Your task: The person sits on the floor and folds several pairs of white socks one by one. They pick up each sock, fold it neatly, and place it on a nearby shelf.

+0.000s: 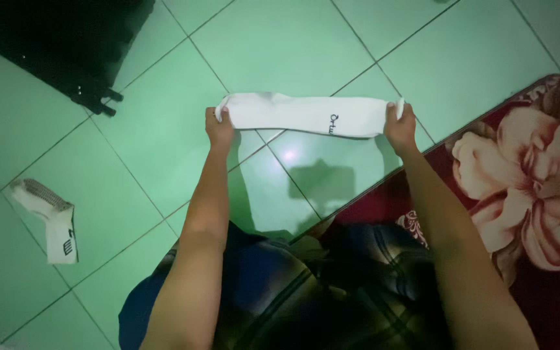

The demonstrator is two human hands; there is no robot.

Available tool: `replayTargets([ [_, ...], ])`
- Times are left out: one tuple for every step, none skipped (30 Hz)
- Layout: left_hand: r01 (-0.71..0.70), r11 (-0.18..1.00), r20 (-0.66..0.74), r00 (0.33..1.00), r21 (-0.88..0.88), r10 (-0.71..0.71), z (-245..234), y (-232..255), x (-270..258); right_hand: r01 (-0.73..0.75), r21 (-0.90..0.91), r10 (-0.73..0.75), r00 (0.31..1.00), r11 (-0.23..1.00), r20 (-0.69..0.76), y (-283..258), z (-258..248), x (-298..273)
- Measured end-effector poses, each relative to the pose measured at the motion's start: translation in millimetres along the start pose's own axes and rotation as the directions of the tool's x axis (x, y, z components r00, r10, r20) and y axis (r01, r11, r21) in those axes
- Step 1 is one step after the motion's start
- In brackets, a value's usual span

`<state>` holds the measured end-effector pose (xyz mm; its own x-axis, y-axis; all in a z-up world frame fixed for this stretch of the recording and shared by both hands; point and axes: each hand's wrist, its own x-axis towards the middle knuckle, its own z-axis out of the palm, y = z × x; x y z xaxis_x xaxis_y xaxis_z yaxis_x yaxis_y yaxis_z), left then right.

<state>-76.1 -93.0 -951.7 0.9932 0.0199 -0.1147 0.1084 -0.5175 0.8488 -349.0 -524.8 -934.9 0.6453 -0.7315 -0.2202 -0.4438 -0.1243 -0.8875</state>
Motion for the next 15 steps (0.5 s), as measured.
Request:
replayTargets([
  [0.024,1.0,-0.019,1.0,-0.005,-0.024,3,0,6,-0.058,0.039,0.058,0.998,0.998,-0.01,-5,4,5],
  [0.051,0.999,-0.043,0.998,-0.008,-0.051,2,-1,12,-0.116,0.079,0.117,0.993,0.99,-0.012,-7,10,10],
  [0.078,0.997,-0.066,0.995,-0.012,-0.079,1,-1,17,-0.173,0.119,0.175,0.984,0.978,-0.012,-10,14,14],
  [0.079,0.996,-0.045,0.996,0.029,-0.078,-1,-2,18,-0.185,0.197,0.185,0.983,0.963,0.014,-11,18,12],
  [0.08,0.994,-0.024,0.997,0.069,-0.078,-1,-3,18,-0.198,0.272,0.194,0.98,0.942,0.042,-9,21,7],
  [0.079,0.991,-0.005,0.997,0.107,-0.079,-2,-2,20,-0.21,0.345,0.198,0.978,0.915,0.07,-10,25,3],
  [0.104,0.989,-0.006,0.995,0.108,-0.104,-5,-4,21,-0.307,0.307,0.298,0.952,0.901,0.075,-10,27,1],
  [0.128,0.985,-0.001,0.992,0.112,-0.129,-4,-8,19,-0.404,0.268,0.399,0.914,0.875,0.075,-8,25,-5],
  [0.152,0.982,0.003,0.988,0.116,-0.154,-3,-11,18,-0.498,0.228,0.496,0.866,0.837,0.07,-5,25,-9],
  [0.123,0.983,-0.043,0.992,0.138,-0.118,-3,-13,21,-0.491,0.23,0.486,0.87,0.841,0.081,-3,25,-10],
  [0.095,0.982,-0.087,0.993,0.161,-0.082,-2,-14,25,-0.483,0.232,0.476,0.875,0.844,0.093,0,22,-8],
  [0.073,0.979,-0.13,0.99,0.19,-0.048,-3,-16,27,-0.481,0.232,0.47,0.876,0.846,0.106,3,23,-10],
  [0.109,0.983,-0.132,0.987,0.145,-0.09,-6,-15,30,-0.478,0.194,0.467,0.878,0.857,0.103,5,25,-11],
  [0.144,0.985,-0.13,0.983,0.098,-0.131,-4,-12,34,-0.473,0.157,0.463,0.881,0.867,0.096,9,22,-10],
  [0.178,0.983,-0.125,0.977,0.051,-0.171,-2,-9,36,-0.467,0.119,0.459,0.884,0.876,0.089,12,21,-9],
])
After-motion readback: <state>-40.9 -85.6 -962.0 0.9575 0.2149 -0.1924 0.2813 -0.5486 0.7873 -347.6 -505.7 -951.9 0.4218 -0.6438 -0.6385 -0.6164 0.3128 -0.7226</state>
